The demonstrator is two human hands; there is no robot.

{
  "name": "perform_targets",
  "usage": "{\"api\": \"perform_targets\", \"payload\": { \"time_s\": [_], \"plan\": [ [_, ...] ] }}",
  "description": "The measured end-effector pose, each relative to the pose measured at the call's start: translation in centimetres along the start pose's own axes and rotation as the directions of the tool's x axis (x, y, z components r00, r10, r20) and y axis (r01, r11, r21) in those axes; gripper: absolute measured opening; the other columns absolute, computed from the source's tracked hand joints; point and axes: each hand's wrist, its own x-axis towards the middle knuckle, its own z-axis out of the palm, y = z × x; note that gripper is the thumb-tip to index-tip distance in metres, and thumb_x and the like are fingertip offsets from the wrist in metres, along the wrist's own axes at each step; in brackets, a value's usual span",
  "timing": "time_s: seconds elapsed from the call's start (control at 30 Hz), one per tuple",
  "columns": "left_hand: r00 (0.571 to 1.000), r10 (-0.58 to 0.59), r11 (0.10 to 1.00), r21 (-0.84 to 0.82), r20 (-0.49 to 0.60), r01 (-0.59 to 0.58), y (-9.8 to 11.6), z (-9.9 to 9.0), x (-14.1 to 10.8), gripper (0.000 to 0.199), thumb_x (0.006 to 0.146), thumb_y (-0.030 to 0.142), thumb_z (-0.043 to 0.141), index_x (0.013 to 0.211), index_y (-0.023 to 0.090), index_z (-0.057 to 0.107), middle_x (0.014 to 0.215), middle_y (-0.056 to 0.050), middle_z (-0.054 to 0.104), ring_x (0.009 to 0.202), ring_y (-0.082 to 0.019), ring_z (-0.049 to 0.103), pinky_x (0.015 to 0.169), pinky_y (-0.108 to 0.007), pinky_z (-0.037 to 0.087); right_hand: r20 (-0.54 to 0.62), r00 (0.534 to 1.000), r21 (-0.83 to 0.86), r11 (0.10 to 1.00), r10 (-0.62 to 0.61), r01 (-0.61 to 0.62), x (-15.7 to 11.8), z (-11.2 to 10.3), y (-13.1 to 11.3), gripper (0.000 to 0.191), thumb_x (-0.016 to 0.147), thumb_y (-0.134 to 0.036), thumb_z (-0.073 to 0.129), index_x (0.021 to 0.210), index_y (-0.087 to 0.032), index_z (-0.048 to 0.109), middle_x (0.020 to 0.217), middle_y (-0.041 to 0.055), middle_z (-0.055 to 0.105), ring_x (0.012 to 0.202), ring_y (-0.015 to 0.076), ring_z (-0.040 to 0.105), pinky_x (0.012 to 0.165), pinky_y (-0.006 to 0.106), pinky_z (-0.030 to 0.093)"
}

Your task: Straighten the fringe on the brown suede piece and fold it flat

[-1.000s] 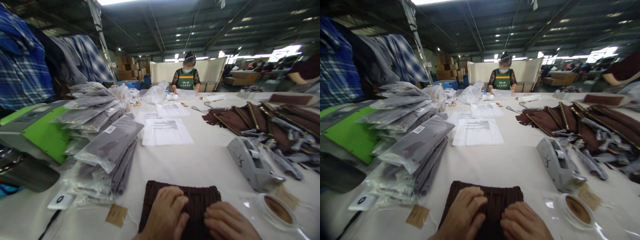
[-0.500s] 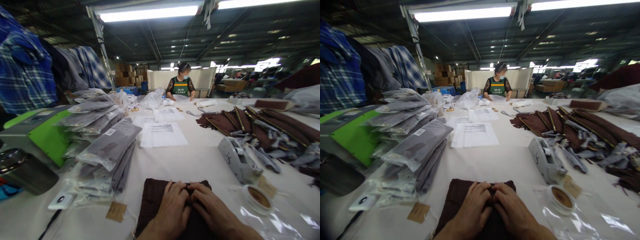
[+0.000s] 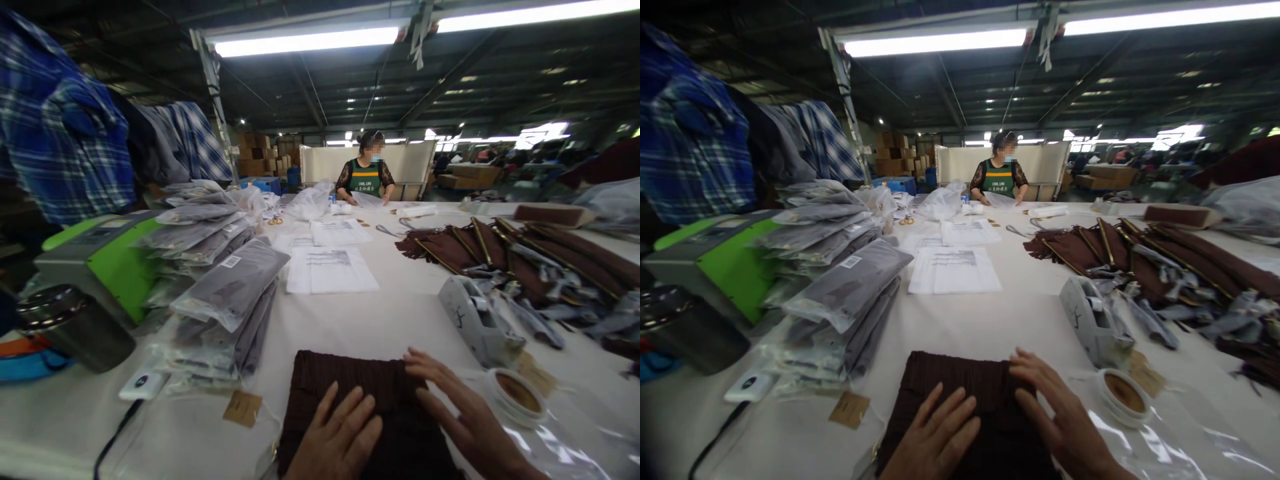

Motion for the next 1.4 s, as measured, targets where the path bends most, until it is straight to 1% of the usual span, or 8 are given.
{"api": "perform_targets", "payload": {
  "time_s": [0.17, 0.4, 0.73, 0.8, 0.93, 1.13, 1.3, 1.4],
  "plan": [
    [0.998, 0.024, 0.974, 0.222, 0.060, -0.037, 1.0, 1.9, -1.2, 0.040, 0.096, 0.037, 0.051, 0.134, 0.023, 0.051, 0.148, -0.004, 0.047, 0.141, -0.023, 0.035, 0.121, -0.054, 0.012, 0.089, 0.951, -0.030, 0.955, 0.297, -0.295, -0.2, 4.5, 3.9, 0.067, 0.095, -0.056, 0.035, 0.142, -0.010, 0.045, 0.148, 0.0166, 0.043, 0.137, 0.0288, 0.039, 0.110, 0.048, 0.036],
    [0.965, 0.037, 0.994, 0.088, 0.258, -0.062, -0.7, 1.3, 0.6, 0.070, 0.095, 0.065, 0.027, 0.144, 0.016, 0.037, 0.154, -0.008, 0.039, 0.142, -0.022, 0.032, 0.117, -0.048, 0.027, 0.049, 0.994, -0.302, 0.948, -0.094, 0.104, -4.8, 6.7, 6.9, 0.065, 0.094, -0.044, 0.045, 0.152, -0.023, 0.026, 0.151, 0.0119, 0.040, 0.134, 0.0329, 0.044, 0.098, 0.054, 0.050],
    [0.940, -0.112, 0.956, -0.222, 0.323, 0.190, -2.3, -0.3, 3.1, 0.059, 0.093, 0.059, 0.046, 0.138, 0.019, 0.044, 0.141, -0.005, 0.054, 0.133, -0.017, 0.044, 0.115, -0.036, 0.033, 0.045, 0.952, -0.455, 0.842, -0.302, 0.289, 0.7, 7.2, 6.3, 0.066, 0.094, -0.046, 0.044, 0.151, -0.018, 0.028, 0.146, 0.0147, 0.048, 0.130, 0.0341, 0.050, 0.098, 0.058, 0.050],
    [0.892, -0.312, 0.906, -0.181, 0.328, 0.384, -4.0, -2.3, 0.9, 0.048, 0.094, 0.048, 0.053, 0.134, 0.022, 0.048, 0.136, -0.005, 0.059, 0.127, -0.017, 0.052, 0.109, -0.033, 0.041, 0.065, 0.948, -0.473, 0.826, -0.313, 0.305, 0.5, 6.7, 5.8, 0.064, 0.094, -0.047, 0.044, 0.149, -0.016, 0.032, 0.145, 0.0140, 0.049, 0.128, 0.0335, 0.052, 0.098, 0.058, 0.050],
    [0.642, -0.660, 0.726, 0.112, 0.390, 0.679, -7.3, -6.8, -6.3, 0.038, 0.090, 0.014, 0.048, 0.127, 0.020, 0.056, 0.129, -0.009, 0.064, 0.118, -0.023, 0.061, 0.100, -0.043, 0.052, 0.023, 0.934, -0.463, 0.825, -0.355, 0.325, 1.3, 4.8, 2.3, 0.062, 0.094, -0.044, 0.042, 0.146, -0.010, 0.038, 0.149, 0.0118, 0.045, 0.138, 0.0275, 0.040, 0.117, 0.047, 0.030],
    [0.609, -0.654, 0.718, 0.115, 0.448, 0.686, -6.8, -9.0, -13.2, 0.070, 0.073, 0.003, 0.045, 0.139, 0.026, 0.044, 0.140, -0.004, 0.056, 0.125, -0.018, 0.056, 0.104, -0.035, 0.049, 0.053, 0.758, -0.269, 0.722, -0.650, 0.638, 4.6, 7.4, -7.2, 0.070, 0.090, -0.057, 0.053, 0.143, -0.012, 0.044, 0.140, 0.0092, 0.056, 0.137, 0.0236, 0.042, 0.121, 0.038, 0.018],
    [0.569, -0.650, 0.690, 0.076, 0.504, 0.720, -6.6, -9.2, -12.4, 0.068, 0.072, 0.004, 0.048, 0.137, 0.024, 0.047, 0.138, -0.005, 0.058, 0.125, -0.020, 0.055, 0.107, -0.040, 0.046, 0.139, 0.595, -0.110, 0.585, -0.791, 0.803, 4.8, 12.5, -9.4, 0.076, 0.088, -0.067, 0.049, 0.139, -0.011, 0.049, 0.133, 0.0097, 0.062, 0.127, 0.0236, 0.054, 0.110, 0.034, 0.041],
    [0.504, -0.686, 0.601, 0.018, 0.525, 0.799, -7.4, -10.0, -11.3, 0.066, 0.075, 0.005, 0.050, 0.138, 0.025, 0.045, 0.136, -0.004, 0.059, 0.125, -0.020, 0.054, 0.108, -0.039, 0.043, 0.159, 0.594, -0.114, 0.583, -0.789, 0.805, 4.9, 12.5, -9.5, 0.067, 0.090, -0.064, 0.050, 0.130, -0.010, 0.056, 0.129, 0.0098, 0.065, 0.120, 0.0225, 0.060, 0.103, 0.032, 0.046]
  ]
}}
